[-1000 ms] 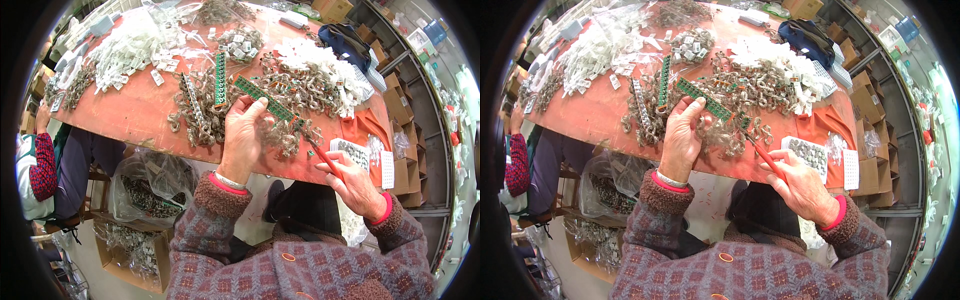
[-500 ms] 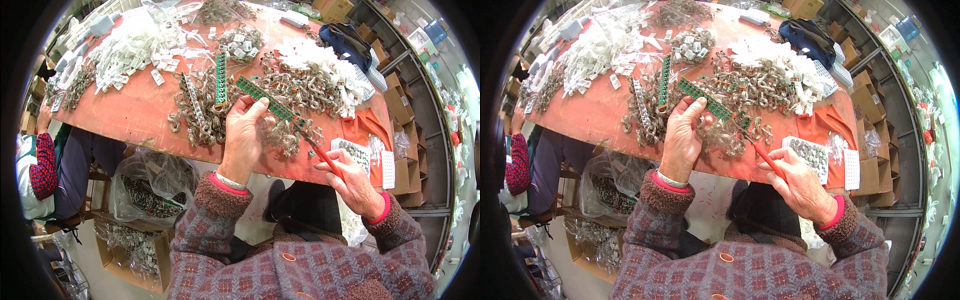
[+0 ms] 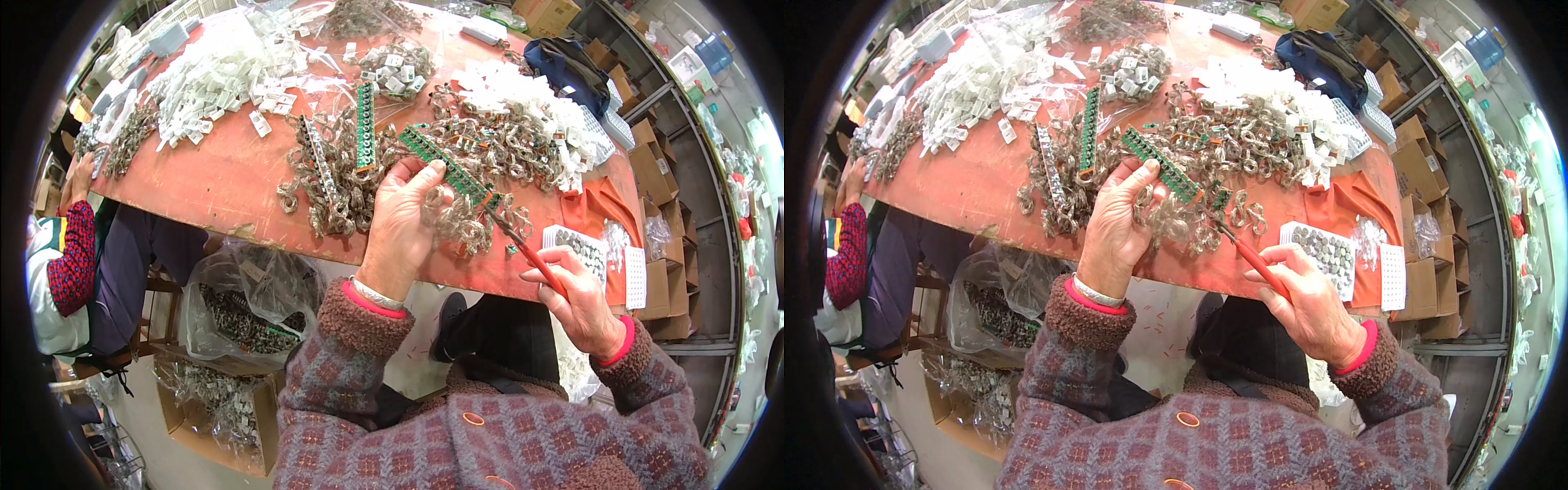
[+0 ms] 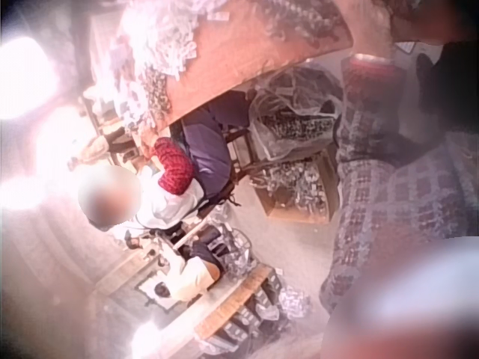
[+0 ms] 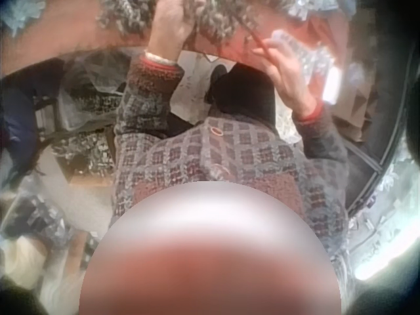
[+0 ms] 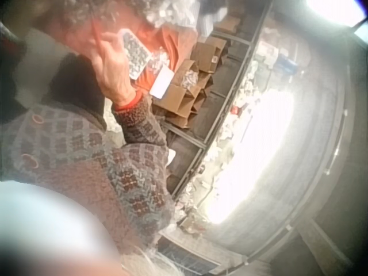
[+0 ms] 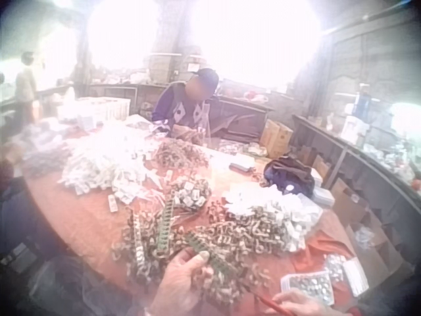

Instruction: The person uses red-handled pliers to cut and remove small components from green circuit boards. They repeatedly pick up boards, cut off parts, and place the boards back on the table among other components.

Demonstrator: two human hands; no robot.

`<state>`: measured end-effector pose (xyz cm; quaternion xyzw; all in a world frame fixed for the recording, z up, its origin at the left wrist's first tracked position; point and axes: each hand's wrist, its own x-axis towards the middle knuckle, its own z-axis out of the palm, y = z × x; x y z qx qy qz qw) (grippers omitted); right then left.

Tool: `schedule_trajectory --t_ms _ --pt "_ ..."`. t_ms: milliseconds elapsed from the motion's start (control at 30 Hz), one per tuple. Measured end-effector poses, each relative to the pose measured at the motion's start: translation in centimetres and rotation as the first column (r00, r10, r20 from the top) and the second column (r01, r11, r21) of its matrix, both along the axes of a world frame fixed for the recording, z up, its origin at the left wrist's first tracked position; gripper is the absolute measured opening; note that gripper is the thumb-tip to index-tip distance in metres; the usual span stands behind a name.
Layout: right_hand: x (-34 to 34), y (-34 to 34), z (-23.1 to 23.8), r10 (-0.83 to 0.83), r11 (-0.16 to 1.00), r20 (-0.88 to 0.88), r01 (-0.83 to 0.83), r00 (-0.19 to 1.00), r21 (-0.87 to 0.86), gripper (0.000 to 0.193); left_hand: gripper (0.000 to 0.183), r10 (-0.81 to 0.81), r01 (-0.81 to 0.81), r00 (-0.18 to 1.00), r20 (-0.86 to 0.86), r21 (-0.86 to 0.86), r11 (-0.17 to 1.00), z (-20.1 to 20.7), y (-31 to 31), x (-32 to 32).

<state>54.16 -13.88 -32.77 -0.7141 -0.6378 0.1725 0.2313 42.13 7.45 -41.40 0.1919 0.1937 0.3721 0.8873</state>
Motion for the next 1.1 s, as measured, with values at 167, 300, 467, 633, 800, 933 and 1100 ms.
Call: schedule_trajectory --t_ms 167,300,467,633,800,933,1100 --pt "-0.3 -0.3 -0.3 -0.017 0.999 0.064 0.013 0.998 0.052 0.017 0.019 -0.031 0.030 0.999 0.041 0.018 0.999 -0.2 0.0 0.0" --pt "-0.2 -0.4 -0.6 0.013 0.995 0.124 -0.025 0.992 0.098 0.017 0.018 -0.096 0.095 0.993 0.070 0.019 0.995 -0.6 0.4 0.0" --pt "-0.5 -0.6 -0.2 0.026 0.995 0.147 -0.040 0.989 0.090 0.021 0.020 -0.105 0.105 0.990 0.093 0.010 0.994 -0.9 0.1 0.2" --pt "0.1 -0.1 0.4 -0.107 0.990 -0.033 0.110 0.994 0.091 0.020 0.023 -0.103 0.099 0.994 0.028 0.104 0.990 -0.9 0.2 0.3" --pt "0.9 0.1 0.4 -0.229 0.973 -0.374 0.227 0.899 -0.050 0.024 0.023 -0.069 0.068 0.998 0.001 0.193 0.979 -0.5 -0.2 0.5" --pt "2.3 1.1 0.5 -0.167 0.986 -0.334 0.165 0.928 -0.033 0.025 0.024 -0.076 0.086 0.996 -0.042 0.303 0.949 -0.1 -0.3 0.5" --pt "5.5 3.5 2.7 -0.056 0.998 -0.112 0.056 0.992 -0.009 0.025 0.032 -0.132 0.184 0.979 -0.156 0.395 0.900 0.6 0.0 -0.1"
